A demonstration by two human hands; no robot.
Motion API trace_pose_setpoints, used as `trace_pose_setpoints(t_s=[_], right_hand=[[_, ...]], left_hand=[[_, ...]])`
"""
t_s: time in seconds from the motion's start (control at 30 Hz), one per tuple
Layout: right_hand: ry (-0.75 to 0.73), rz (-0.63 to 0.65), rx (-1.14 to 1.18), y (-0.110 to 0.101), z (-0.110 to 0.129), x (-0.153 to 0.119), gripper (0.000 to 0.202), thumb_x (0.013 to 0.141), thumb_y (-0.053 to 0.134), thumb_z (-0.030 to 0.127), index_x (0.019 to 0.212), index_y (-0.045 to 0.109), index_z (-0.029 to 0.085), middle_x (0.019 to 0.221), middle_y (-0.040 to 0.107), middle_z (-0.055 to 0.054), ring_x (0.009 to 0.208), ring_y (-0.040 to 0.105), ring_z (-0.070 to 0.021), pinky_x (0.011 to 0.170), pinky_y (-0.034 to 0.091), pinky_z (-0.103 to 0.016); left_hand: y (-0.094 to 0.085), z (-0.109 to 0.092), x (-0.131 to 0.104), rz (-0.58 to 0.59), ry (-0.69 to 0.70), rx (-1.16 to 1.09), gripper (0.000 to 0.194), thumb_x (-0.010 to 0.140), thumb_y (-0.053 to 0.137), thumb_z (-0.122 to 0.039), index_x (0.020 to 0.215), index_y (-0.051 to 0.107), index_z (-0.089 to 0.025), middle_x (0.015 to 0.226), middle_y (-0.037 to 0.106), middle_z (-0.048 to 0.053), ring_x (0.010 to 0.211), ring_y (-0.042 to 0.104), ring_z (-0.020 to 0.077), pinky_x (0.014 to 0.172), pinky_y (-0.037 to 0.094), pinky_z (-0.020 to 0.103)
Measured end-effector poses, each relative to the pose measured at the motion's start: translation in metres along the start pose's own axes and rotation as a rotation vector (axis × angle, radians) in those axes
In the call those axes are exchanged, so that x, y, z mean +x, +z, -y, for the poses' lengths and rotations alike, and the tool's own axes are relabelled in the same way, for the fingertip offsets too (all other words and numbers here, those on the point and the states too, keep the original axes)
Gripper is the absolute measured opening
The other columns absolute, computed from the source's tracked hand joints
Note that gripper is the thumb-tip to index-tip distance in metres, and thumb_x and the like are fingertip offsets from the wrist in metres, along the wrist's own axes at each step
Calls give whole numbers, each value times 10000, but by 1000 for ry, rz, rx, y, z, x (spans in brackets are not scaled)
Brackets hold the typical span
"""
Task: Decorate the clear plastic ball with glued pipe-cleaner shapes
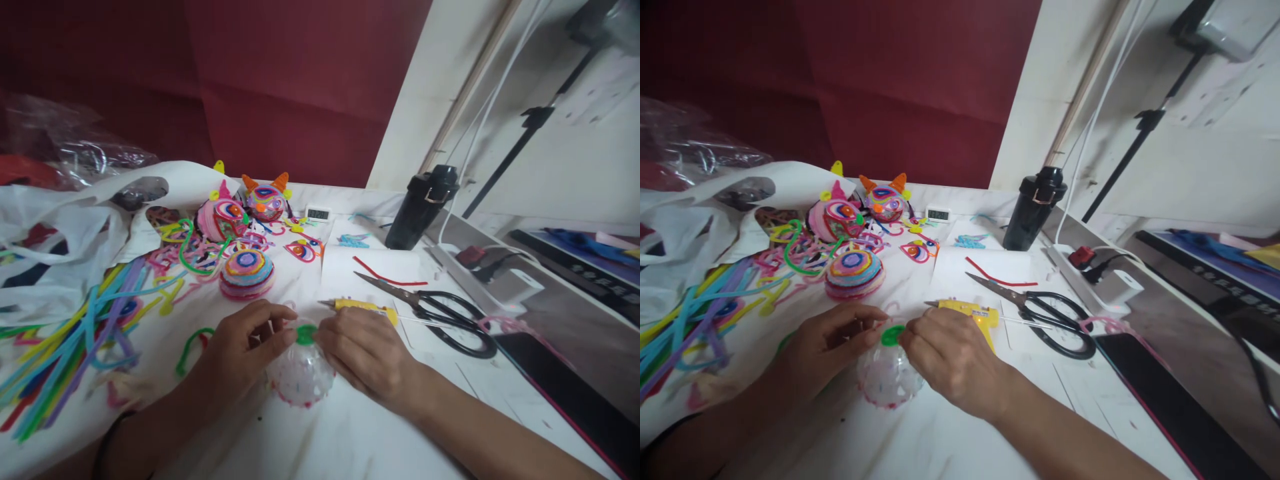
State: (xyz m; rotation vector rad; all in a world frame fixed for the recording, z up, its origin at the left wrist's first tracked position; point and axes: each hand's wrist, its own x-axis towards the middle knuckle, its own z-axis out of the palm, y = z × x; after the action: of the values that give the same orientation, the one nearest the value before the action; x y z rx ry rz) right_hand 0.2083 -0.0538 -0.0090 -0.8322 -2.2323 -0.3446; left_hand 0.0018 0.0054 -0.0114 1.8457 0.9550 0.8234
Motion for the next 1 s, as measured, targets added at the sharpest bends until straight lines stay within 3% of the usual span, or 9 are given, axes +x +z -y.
trace_pose_setpoints(t_s=[0.3,0.47,0.63,0.8,1.0], right_hand=[[-77,82,-101,-5,3,5,242,970,455,76,848,663,91,726,677,-89,646,552,-179,560,420,-321],[-112,100,-152,-7,2,4,215,973,463,77,899,665,82,772,695,-94,703,595,-187,603,455,-331],[-122,96,-151,-9,3,4,235,975,458,75,855,659,98,750,692,-84,706,597,-185,594,452,-327],[-120,122,-120,-7,2,4,221,967,470,78,855,660,92,734,692,-79,698,585,-184,582,432,-326],[-17,66,25,-5,1,2,192,951,453,90,918,642,105,743,664,-93,719,583,-198,613,458,-331]], left_hand=[[0,3,-5,35,247,184,197,865,633,-323,1004,748,-244,837,650,32,704,603,168,646,447,247],[3,3,-7,42,223,160,226,855,637,-327,1039,749,-258,804,632,27,670,578,163,602,429,244],[5,5,-10,25,197,175,235,852,639,-339,1050,742,-266,926,630,36,586,542,124,542,417,235],[6,7,-9,22,257,251,238,883,605,-307,1080,727,-255,990,628,55,678,588,143,605,452,236],[8,8,-10,10,246,204,232,859,627,-309,1063,732,-275,960,641,37,553,528,110,556,431,232]])
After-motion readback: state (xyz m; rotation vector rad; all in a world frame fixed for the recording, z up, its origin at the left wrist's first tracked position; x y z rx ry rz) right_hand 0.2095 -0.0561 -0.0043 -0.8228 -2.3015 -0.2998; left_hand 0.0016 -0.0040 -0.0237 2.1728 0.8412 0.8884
